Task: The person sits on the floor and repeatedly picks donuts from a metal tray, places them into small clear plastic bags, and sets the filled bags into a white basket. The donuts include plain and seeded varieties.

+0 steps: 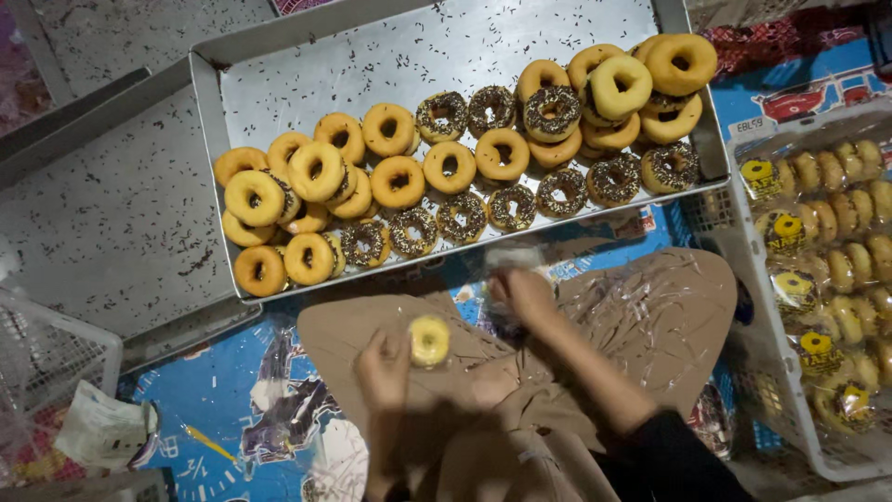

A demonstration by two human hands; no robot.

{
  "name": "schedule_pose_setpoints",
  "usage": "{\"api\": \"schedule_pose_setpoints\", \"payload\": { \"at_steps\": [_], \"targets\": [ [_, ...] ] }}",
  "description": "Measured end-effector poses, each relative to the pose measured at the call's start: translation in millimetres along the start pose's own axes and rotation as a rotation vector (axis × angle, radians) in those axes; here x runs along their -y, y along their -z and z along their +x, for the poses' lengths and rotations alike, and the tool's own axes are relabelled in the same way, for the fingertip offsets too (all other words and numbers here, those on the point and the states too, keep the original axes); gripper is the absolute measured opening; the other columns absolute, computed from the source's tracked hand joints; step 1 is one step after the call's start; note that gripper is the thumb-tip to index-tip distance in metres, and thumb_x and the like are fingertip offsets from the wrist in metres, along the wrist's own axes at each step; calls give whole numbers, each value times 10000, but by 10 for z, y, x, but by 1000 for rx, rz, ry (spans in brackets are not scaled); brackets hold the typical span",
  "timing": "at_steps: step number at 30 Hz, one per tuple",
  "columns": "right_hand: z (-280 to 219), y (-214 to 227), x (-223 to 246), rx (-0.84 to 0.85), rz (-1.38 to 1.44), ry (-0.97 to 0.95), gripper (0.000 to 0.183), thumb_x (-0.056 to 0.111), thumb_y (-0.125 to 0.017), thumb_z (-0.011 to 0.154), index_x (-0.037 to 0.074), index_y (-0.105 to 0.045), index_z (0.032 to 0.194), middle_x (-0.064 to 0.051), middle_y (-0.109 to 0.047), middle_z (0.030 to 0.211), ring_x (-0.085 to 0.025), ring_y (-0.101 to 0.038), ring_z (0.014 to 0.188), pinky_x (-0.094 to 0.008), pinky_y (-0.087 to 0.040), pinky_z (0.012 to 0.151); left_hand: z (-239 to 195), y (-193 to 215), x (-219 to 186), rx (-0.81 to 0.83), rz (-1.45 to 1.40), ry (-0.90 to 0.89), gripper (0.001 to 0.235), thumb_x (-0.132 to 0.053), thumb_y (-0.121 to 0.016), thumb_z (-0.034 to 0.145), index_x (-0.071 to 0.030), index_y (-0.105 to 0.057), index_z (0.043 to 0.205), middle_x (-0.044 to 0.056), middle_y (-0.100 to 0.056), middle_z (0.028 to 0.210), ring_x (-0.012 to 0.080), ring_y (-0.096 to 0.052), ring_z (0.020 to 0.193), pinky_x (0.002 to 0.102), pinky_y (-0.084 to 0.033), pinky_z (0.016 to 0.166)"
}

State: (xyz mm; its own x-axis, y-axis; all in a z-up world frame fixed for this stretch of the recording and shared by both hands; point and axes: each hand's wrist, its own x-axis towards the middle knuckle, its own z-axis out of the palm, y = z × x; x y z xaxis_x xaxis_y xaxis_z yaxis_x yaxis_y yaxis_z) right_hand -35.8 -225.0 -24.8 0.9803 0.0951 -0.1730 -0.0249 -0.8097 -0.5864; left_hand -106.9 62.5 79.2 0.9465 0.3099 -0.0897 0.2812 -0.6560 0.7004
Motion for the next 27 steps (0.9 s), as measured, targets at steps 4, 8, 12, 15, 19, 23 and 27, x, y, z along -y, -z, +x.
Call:
{"api": "schedule_pose_setpoints", "payload": {
  "at_steps": [4,8,12,15,19,23,27],
  "targets": [
    [541,-102,-355,-118,-475,247,230,264,-700,689,64,-756,787,-201,-717,793,-388,-695,752,-493,-543,669,651,-1068,-159,49,0,-130,186,-189,-739,835,-14,-706,891,216,-646,755,378,-624,688,460,-515,651],
    [617,-338,-464,-76,-624,263,125,176,-695,766,97,-759,839,-156,-731,935,-327,-695,908,-490,-534,772,931,-1527,-96,-41,76,-290,224,-16,-675,732,-40,-775,932,241,-707,848,447,-672,752,531,-542,665],
    [374,-123,-388,69,-562,246,190,203,-654,822,117,-759,956,-132,-725,1072,-278,-676,1023,-464,-502,936,788,-1399,-277,80,104,-343,203,-207,-718,787,-17,-750,852,215,-707,812,406,-680,747,501,-543,716],
    [-84,238,-69,-119,-546,425,246,132,-631,796,85,-746,1009,-93,-720,1143,-251,-663,1090,-497,-431,1029,557,-1313,-751,360,-149,-248,417,-378,-734,922,37,-696,944,230,-698,863,366,-692,805,442,-541,746],
    [-615,902,392,-255,-410,324,342,190,-630,741,100,-708,1062,-106,-711,1157,-334,-626,1204,-579,-336,1074,-142,-1191,-1419,469,-430,-491,372,-296,-543,1030,-81,-718,1278,179,-741,1286,309,-661,1214,478,-453,1094],
    [-957,1522,778,-365,-320,359,488,271,-660,829,100,-626,1284,-124,-700,1186,-300,-563,1206,-621,-269,1129,-616,-867,-1548,233,-620,-675,315,-279,-598,1035,-87,-671,1274,210,-665,1337,338,-539,1295,509,-352,1140],
    [-936,1914,1347,19,-1,575,720,430,-773,838,37,-547,1397,-215,-647,1271,-373,-516,1271,-566,-270,1171,-409,-814,-1436,309,-1777,206,258,-319,-629,1094,-80,-637,1191,178,-653,1225,279,-566,1117,426,-440,967]
  ]
}}
